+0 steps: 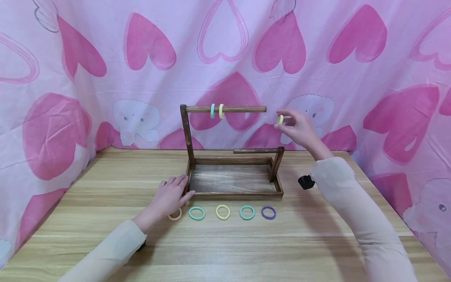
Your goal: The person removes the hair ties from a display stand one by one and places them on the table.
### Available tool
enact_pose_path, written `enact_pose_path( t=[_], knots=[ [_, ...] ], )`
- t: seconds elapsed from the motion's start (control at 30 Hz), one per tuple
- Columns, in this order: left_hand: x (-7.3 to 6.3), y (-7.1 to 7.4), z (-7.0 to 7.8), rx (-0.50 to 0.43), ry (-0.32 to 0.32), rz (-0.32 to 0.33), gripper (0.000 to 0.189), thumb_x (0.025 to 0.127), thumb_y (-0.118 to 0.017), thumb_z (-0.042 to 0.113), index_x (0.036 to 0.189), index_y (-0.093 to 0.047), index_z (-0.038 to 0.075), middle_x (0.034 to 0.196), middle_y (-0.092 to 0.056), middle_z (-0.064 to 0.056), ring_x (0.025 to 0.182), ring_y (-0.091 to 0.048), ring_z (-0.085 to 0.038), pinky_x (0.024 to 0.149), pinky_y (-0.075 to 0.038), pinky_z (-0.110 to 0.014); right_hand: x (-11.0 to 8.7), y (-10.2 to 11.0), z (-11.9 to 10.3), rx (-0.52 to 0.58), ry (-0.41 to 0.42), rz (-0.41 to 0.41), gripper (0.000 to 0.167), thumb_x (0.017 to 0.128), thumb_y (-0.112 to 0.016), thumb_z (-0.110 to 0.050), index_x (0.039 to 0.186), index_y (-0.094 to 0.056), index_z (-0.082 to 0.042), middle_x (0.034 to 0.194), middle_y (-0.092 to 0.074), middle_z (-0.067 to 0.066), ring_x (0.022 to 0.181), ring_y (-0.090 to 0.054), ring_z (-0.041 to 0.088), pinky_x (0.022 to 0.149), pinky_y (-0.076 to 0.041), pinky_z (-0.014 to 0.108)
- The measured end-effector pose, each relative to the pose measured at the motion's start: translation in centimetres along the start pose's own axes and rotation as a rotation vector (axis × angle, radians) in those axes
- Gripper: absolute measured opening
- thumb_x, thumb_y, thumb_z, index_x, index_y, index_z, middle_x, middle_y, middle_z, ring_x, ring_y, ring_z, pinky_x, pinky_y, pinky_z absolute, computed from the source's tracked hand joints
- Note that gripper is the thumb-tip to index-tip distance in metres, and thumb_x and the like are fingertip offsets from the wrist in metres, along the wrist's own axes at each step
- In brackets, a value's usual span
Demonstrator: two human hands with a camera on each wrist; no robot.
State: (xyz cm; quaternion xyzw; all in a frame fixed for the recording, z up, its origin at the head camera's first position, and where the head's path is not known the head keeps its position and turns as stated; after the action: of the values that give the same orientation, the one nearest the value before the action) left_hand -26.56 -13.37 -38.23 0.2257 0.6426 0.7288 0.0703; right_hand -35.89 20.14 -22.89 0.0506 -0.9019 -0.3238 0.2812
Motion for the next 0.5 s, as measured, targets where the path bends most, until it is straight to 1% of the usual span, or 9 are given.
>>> enact_pose_path(
  t=[0.13, 0.2, 0.27, 0.33, 0.5],
  knots=[
    [0.0, 0.0, 0.0, 0.000, -0.001, 0.008, 0.060, 0.087, -0.048, 0.045, 0.123, -0.049, -0.002, 0.125, -0.047, -0.017, 0.109, -0.044, -0.034, 0.079, -0.035, -0.049, -1.0, 0.1, 0.8, 0.007, -0.041, -0.025, 0.045, 0.082, -0.063, -0.010, 0.123, -0.049, -0.002, 0.118, -0.049, 0.015, 0.093, -0.056, 0.029, 0.074, -0.047, 0.031],
    [0.0, 0.0, 0.0, 0.000, -0.001, 0.009, 0.060, 0.087, -0.048, 0.046, 0.123, -0.049, -0.002, 0.125, -0.047, -0.016, 0.109, -0.044, -0.034, 0.079, -0.035, -0.049, -1.3, 0.1, 2.2, 0.018, -0.051, -0.037, 0.046, 0.082, -0.063, -0.013, 0.125, -0.048, -0.005, 0.118, -0.049, 0.013, 0.092, -0.057, 0.028, 0.070, -0.048, 0.025],
    [0.0, -0.1, -0.1, -0.001, -0.001, 0.009, 0.060, 0.087, -0.048, 0.046, 0.123, -0.049, -0.002, 0.125, -0.047, -0.016, 0.109, -0.044, -0.034, 0.079, -0.035, -0.049, -1.8, 0.1, 2.6, 0.029, -0.058, -0.045, 0.047, 0.082, -0.063, -0.012, 0.125, -0.047, -0.004, 0.117, -0.050, 0.013, 0.091, -0.057, 0.028, 0.068, -0.048, 0.023],
    [0.0, -0.1, -0.1, 0.001, -0.001, 0.008, 0.060, 0.087, -0.048, 0.046, 0.123, -0.049, -0.002, 0.125, -0.046, -0.016, 0.109, -0.044, -0.034, 0.079, -0.035, -0.049, -2.2, 0.2, 2.9, 0.027, -0.049, -0.049, 0.048, 0.082, -0.063, -0.012, 0.125, -0.047, -0.004, 0.115, -0.051, 0.013, 0.092, -0.056, 0.028, 0.069, -0.047, 0.024],
    [0.0, -0.2, -0.1, 0.004, -0.001, 0.008, 0.060, 0.086, -0.047, 0.046, 0.123, -0.049, -0.002, 0.125, -0.047, -0.016, 0.109, -0.044, -0.033, 0.078, -0.035, -0.048, -3.3, 0.3, 3.2, 0.019, -0.006, -0.044, 0.049, 0.080, -0.064, -0.006, 0.125, -0.046, -0.001, 0.114, -0.052, 0.015, 0.094, -0.053, 0.028, 0.079, -0.044, 0.035]
  ],
)
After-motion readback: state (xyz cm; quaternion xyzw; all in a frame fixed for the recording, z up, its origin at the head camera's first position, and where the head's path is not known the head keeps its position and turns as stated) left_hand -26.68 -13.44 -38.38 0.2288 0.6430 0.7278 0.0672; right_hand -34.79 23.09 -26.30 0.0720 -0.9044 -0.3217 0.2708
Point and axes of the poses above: each hand's wrist, its own x-axis towards the middle knuckle, its own y-axis out of the back of the hand, z = x × y, the point moved 7 cm from there along x, towards the middle knuckle
